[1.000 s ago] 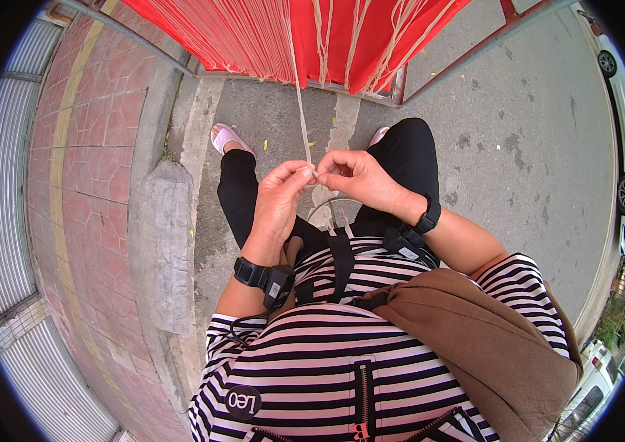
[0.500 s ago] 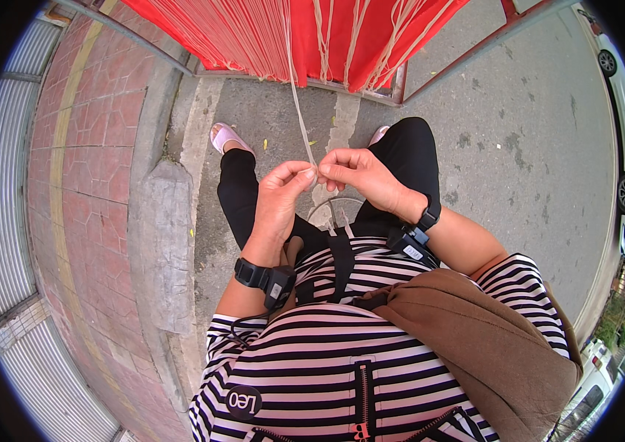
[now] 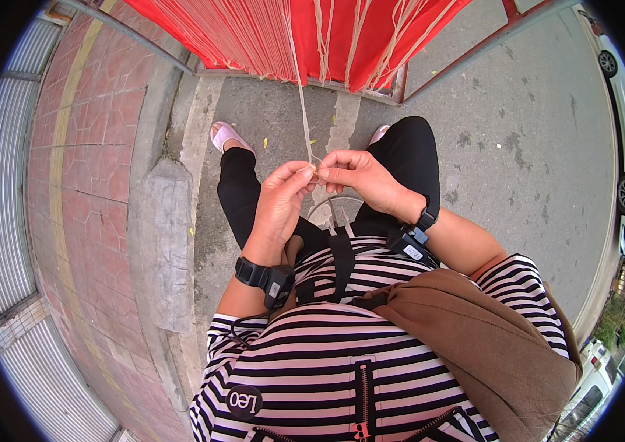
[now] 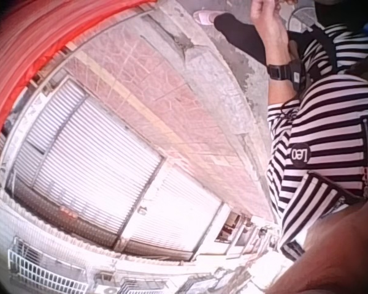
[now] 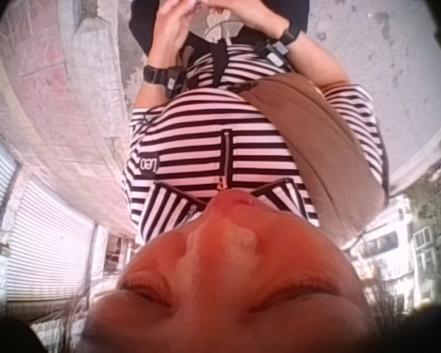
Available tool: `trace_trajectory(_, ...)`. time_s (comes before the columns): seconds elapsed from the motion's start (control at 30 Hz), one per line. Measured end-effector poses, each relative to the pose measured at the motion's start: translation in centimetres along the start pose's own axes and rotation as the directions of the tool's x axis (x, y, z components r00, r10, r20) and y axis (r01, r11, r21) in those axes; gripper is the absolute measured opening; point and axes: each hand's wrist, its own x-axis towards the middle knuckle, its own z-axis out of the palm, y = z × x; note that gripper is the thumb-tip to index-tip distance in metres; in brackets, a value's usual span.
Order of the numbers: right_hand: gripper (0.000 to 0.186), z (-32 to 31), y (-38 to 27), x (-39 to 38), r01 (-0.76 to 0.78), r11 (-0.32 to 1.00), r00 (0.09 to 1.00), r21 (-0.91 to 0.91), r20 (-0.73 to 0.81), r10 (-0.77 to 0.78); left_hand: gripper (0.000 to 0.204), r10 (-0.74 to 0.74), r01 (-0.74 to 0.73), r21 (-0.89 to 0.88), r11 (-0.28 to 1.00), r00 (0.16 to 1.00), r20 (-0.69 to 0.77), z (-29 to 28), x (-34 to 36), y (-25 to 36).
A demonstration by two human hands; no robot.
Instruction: The person sits on a sidewalk and repeatedly unties and reties small white cords attached to a red net. They separate strands, pull them through loops, and tighten knots by hand. The net remains draped over a nearby structure throughout the clip.
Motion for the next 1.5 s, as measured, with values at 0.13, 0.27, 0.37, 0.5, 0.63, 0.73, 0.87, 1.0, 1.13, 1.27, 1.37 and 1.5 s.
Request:
trace_trajectory(0.13,0.013,-0.6,0.0,-0.1,-0.046,0.993,0.998,0.111,-0.026,0.049,0.013,-0.009,0.011,-0.113,0.994,1.000,0.023,-0.2,0.0,0.1)
trace_trajectory(0.27,0.014,-1.2,-0.1,-0.3,-0.040,0.962,0.998,0.270,-0.045,0.054,0.011,-0.025,0.029,-0.215,0.976,0.999,0.024,-0.7,0.2,-0.2)
trace_trajectory(0.37,0.016,-1.3,-0.1,-0.2,-0.005,0.930,0.999,0.367,-0.047,0.024,0.010,-0.028,0.038,-0.269,0.963,0.999,0.042,-1.2,0.4,-0.6)
trace_trajectory(0.5,0.016,-1.4,0.0,-0.2,0.020,0.874,1.000,0.486,-0.019,-0.012,0.010,-0.035,0.046,-0.313,0.949,0.999,0.040,-1.7,0.6,-1.2)
trace_trajectory(0.63,0.015,-1.5,0.1,0.0,0.038,0.849,0.999,0.527,0.004,-0.047,0.010,-0.033,0.024,-0.325,0.945,0.999,-0.022,-2.0,0.8,-1.5)
trace_trajectory(0.73,0.014,-1.6,0.1,-0.1,0.017,0.837,0.999,0.547,0.013,-0.029,0.010,-0.027,0.018,-0.364,0.931,0.999,-0.019,-2.0,0.7,-1.5)
trace_trajectory(0.87,0.014,-1.5,0.0,-0.2,0.001,0.806,0.999,0.591,0.025,-0.020,0.010,-0.047,0.035,-0.416,0.909,0.999,-0.018,-1.9,0.5,-1.3)
trace_trajectory(1.0,0.014,-1.5,-0.1,-0.3,-0.008,0.803,1.000,0.596,0.003,0.008,0.009,-0.081,0.066,-0.449,0.891,0.997,-0.014,-1.9,0.5,-1.2)
trace_trajectory(1.13,0.014,-1.6,-0.2,-0.3,-0.007,0.797,1.000,0.603,-0.012,0.019,0.010,-0.069,0.073,-0.468,0.881,0.997,0.025,-2.2,0.5,-1.2)
trace_trajectory(1.27,0.014,-1.7,-0.3,-0.3,-0.015,0.793,0.999,0.609,-0.014,0.029,0.011,-0.066,0.090,-0.462,0.882,0.995,0.069,-2.5,0.6,-1.1)
trace_trajectory(1.37,0.014,-1.8,-0.3,-0.4,-0.016,0.790,0.999,0.612,-0.015,0.032,0.010,-0.062,0.072,-0.454,0.888,0.997,0.037,-2.2,0.5,-0.9)
trace_trajectory(1.5,0.013,-2.0,-0.3,-0.5,-0.014,0.780,1.000,0.626,-0.009,0.025,0.010,-0.048,0.032,-0.460,0.887,0.999,-0.022,-1.7,0.3,-0.9)
